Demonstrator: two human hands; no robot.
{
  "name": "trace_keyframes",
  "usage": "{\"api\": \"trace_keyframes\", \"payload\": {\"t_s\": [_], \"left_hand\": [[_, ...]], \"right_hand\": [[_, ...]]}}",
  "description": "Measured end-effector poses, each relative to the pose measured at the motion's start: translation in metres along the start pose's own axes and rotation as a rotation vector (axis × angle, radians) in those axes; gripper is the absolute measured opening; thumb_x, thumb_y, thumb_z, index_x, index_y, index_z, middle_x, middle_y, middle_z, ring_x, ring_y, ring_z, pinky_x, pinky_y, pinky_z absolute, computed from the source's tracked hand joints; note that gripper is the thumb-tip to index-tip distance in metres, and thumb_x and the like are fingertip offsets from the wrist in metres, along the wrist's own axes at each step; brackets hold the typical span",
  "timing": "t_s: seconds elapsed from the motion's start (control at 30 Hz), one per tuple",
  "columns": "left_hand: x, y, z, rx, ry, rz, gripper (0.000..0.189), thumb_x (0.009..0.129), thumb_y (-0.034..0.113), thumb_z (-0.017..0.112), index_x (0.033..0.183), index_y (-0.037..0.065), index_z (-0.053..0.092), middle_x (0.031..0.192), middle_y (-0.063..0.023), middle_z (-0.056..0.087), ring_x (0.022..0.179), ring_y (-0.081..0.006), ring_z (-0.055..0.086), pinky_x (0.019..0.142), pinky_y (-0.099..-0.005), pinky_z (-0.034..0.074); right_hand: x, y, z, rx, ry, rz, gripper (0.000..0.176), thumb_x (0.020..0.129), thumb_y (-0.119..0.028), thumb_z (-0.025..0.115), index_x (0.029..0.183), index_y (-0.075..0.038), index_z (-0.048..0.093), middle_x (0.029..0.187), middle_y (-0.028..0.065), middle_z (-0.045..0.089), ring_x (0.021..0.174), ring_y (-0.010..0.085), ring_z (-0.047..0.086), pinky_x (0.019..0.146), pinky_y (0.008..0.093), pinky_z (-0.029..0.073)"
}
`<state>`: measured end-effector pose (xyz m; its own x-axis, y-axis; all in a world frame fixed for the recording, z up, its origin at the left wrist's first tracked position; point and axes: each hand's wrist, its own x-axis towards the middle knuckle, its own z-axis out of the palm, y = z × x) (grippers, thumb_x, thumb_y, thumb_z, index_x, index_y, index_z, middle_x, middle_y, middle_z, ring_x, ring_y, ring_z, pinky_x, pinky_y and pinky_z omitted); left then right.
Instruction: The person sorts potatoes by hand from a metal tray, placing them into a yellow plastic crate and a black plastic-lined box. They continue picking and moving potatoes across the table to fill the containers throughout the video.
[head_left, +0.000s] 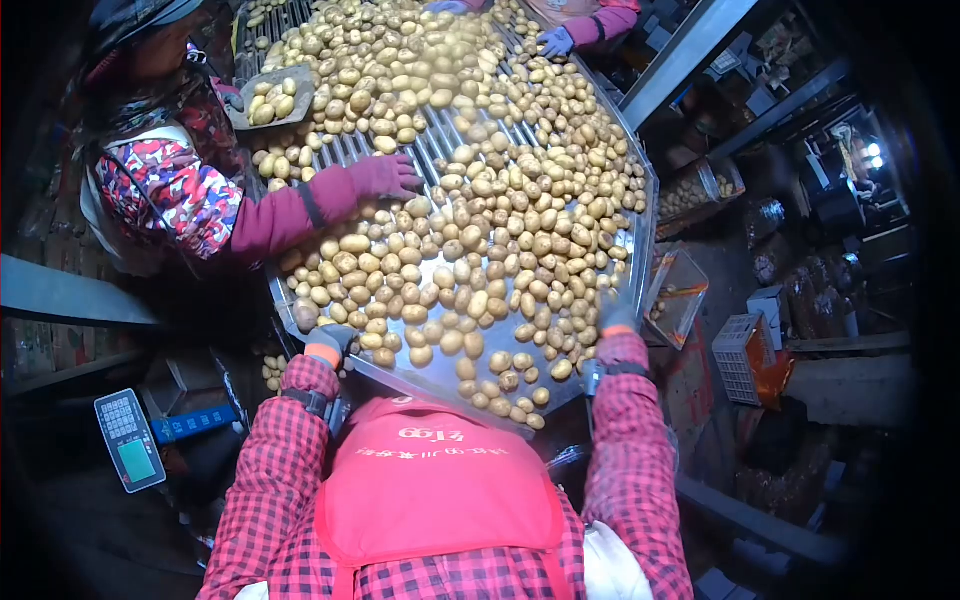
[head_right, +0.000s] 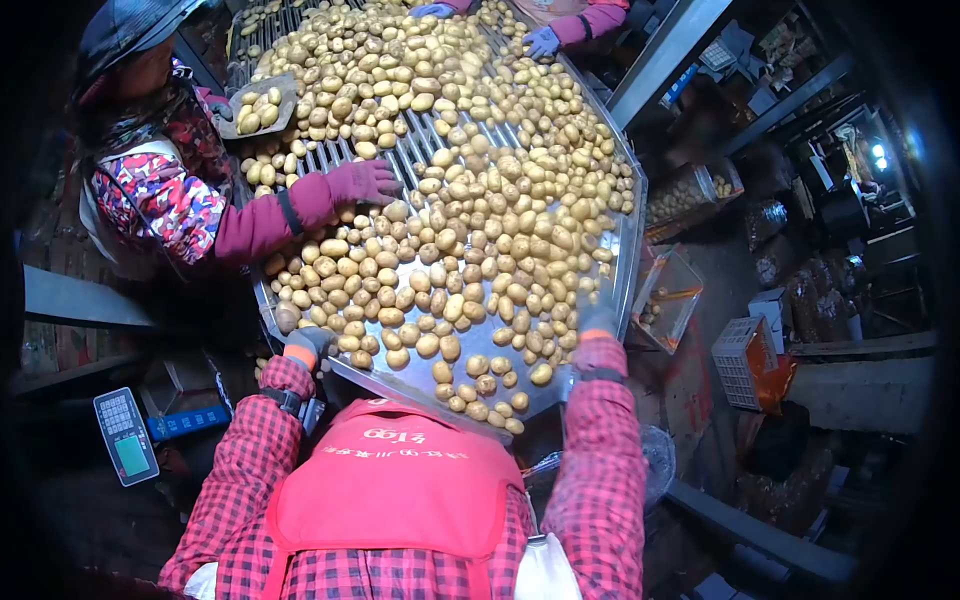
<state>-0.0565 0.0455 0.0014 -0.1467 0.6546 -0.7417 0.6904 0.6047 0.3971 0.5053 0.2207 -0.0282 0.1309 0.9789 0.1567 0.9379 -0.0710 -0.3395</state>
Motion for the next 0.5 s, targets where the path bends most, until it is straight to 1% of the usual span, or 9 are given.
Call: {"api": "trace_keyframes", "payload": {"t_s": [0.07, 0.1, 0.17, 0.2, 0.27, 0.33, 0.37, 0.43, 0.5], "left_hand": [[-0.012, 0.022, -0.012, -0.288, -0.076, -0.230, 0.023, 0.092, 0.023, 0.055, 0.093, 0.005, 0.070, 0.079, -0.0102, 0.070, 0.056, -0.0226, 0.067, 0.044, -0.0366, 0.052], [-0.012, 0.018, -0.007, -0.409, -0.010, -0.228, 0.030, 0.093, 0.029, 0.055, 0.079, 0.004, 0.066, 0.071, -0.0092, 0.066, 0.050, -0.0222, 0.064, 0.042, -0.0385, 0.051], [-0.015, 0.016, -0.005, -0.472, 0.009, -0.264, 0.029, 0.093, 0.028, 0.055, 0.080, 0.005, 0.067, 0.072, -0.0097, 0.067, 0.050, -0.0221, 0.064, 0.043, -0.0378, 0.051], [-0.014, 0.016, -0.006, -0.502, 0.015, -0.278, 0.029, 0.093, 0.028, 0.056, 0.080, 0.005, 0.067, 0.072, -0.0099, 0.067, 0.050, -0.0220, 0.064, 0.043, -0.0375, 0.052], [-0.013, 0.011, -0.008, -0.512, -0.009, -0.233, 0.029, 0.093, 0.028, 0.056, 0.088, 0.003, 0.070, 0.077, -0.0092, 0.069, 0.052, -0.0222, 0.065, 0.043, -0.0377, 0.052], [-0.010, 0.012, -0.012, -0.493, -0.058, -0.227, 0.029, 0.093, 0.027, 0.056, 0.094, 0.002, 0.070, 0.080, -0.0090, 0.070, 0.052, -0.0231, 0.065, 0.043, -0.0379, 0.053], [-0.009, 0.013, -0.011, -0.599, -0.048, -0.289, 0.029, 0.094, 0.026, 0.055, 0.099, 0.002, 0.070, 0.083, -0.0092, 0.071, 0.052, -0.0240, 0.066, 0.042, -0.0384, 0.053], [-0.004, 0.007, -0.009, -0.648, -0.059, -0.349, 0.026, 0.092, 0.025, 0.058, 0.100, 0.003, 0.071, 0.083, -0.0094, 0.071, 0.052, -0.0242, 0.066, 0.041, -0.0388, 0.053], [-0.002, -0.001, -0.008, -0.621, -0.063, -0.282, 0.026, 0.090, 0.025, 0.060, 0.099, 0.004, 0.071, 0.083, -0.0094, 0.071, 0.052, -0.0242, 0.066, 0.041, -0.0385, 0.053]], "right_hand": [[-0.007, -0.067, -0.009, 0.003, -0.358, 0.112, 0.067, 0.098, -0.053, 0.048, 0.146, -0.008, 0.043, 0.147, 0.0193, 0.047, 0.133, 0.0318, 0.049, 0.110, 0.0449, 0.038], [-0.020, -0.075, 0.024, -0.223, -0.270, 0.007, 0.073, 0.093, -0.053, 0.055, 0.148, -0.009, 0.040, 0.151, 0.0185, 0.042, 0.138, 0.0347, 0.041, 0.112, 0.0466, 0.035], [-0.062, -0.103, 0.040, -0.487, -0.283, -0.196, 0.082, 0.086, -0.056, 0.061, 0.151, -0.010, 0.037, 0.157, 0.0158, 0.032, 0.145, 0.0370, 0.029, 0.116, 0.0505, 0.028], [-0.078, -0.129, 0.009, -0.525, -0.378, -0.295, 0.085, 0.085, -0.059, 0.060, 0.151, -0.011, 0.037, 0.160, 0.0141, 0.027, 0.147, 0.0364, 0.025, 0.116, 0.0526, 0.025], [-0.106, -0.145, -0.024, -0.343, -0.496, -0.396, 0.079, 0.085, -0.061, 0.055, 0.145, -0.010, 0.046, 0.153, 0.0152, 0.040, 0.142, 0.0335, 0.035, 0.113, 0.0570, 0.027], [-0.081, -0.154, -0.045, -0.363, -0.843, -0.503, 0.067, 0.086, -0.054, 0.058, 0.135, -0.009, 0.055, 0.145, 0.0170, 0.048, 0.137, 0.0343, 0.042, 0.111, 0.0545, 0.031], [-0.067, -0.156, -0.052, -0.370, -1.022, -0.552, 0.062, 0.086, -0.051, 0.060, 0.130, -0.008, 0.060, 0.141, 0.0179, 0.052, 0.134, 0.0346, 0.045, 0.110, 0.0533, 0.033], [-0.018, -0.163, -0.054, -0.166, -0.813, -0.260, 0.046, 0.085, -0.042, 0.067, 0.114, -0.006, 0.068, 0.131, 0.0204, 0.058, 0.126, 0.0371, 0.051, 0.107, 0.0501, 0.038], [0.025, -0.124, -0.012, 0.060, -0.268, -0.334, 0.048, 0.081, -0.037, 0.074, 0.118, -0.006, 0.067, 0.133, 0.0225, 0.057, 0.126, 0.0398, 0.051, 0.107, 0.0473, 0.040]]}}
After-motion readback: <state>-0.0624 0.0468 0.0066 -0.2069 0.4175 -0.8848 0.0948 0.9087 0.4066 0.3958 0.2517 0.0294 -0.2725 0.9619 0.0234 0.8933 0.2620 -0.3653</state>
